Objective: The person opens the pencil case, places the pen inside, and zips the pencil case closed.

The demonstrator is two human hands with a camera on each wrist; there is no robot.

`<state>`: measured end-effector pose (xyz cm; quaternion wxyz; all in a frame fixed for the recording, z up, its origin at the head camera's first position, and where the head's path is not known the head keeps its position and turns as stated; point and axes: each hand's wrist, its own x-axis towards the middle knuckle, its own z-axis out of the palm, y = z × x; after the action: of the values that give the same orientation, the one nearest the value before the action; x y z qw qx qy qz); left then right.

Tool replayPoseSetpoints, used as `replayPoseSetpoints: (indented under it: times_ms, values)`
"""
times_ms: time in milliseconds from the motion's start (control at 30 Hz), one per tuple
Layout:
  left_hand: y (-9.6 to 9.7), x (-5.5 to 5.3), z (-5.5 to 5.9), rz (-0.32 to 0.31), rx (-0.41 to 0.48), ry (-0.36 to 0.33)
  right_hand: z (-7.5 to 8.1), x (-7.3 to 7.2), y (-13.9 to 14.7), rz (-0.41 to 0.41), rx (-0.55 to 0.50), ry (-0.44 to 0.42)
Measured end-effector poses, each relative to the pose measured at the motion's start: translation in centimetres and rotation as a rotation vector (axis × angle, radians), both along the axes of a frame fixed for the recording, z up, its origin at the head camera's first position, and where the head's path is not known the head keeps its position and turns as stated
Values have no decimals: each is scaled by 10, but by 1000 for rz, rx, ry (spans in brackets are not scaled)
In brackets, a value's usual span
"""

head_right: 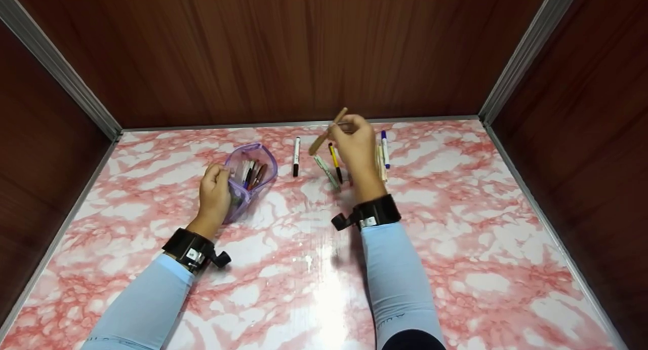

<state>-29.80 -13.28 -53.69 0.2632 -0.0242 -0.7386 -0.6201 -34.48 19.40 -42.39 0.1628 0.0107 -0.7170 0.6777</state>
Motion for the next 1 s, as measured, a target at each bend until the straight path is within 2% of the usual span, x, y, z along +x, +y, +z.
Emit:
replayPoseSetpoints:
  times_ms: [100, 233, 433, 533, 867, 1000]
  values:
    - [0, 1, 0, 0, 1, 3, -5, 2, -17, 33, -86, 7]
    - [0, 2, 0, -6, 4, 0, -13, 5, -39, 93, -131, 2]
    - [-1, 0, 0, -15, -14, 11, -30, 7, -62, 190, -75, -45]
    - [-2, 0, 0, -21, -26, 15, -38, 8, -69, 197, -55, -54]
    - [-2, 0, 1, -35, -36, 5, -50, 13, -87, 157, -121, 2]
    - [-1, 0, 0, -34, -23, 8, -54, 17, -94, 183, -125, -9]
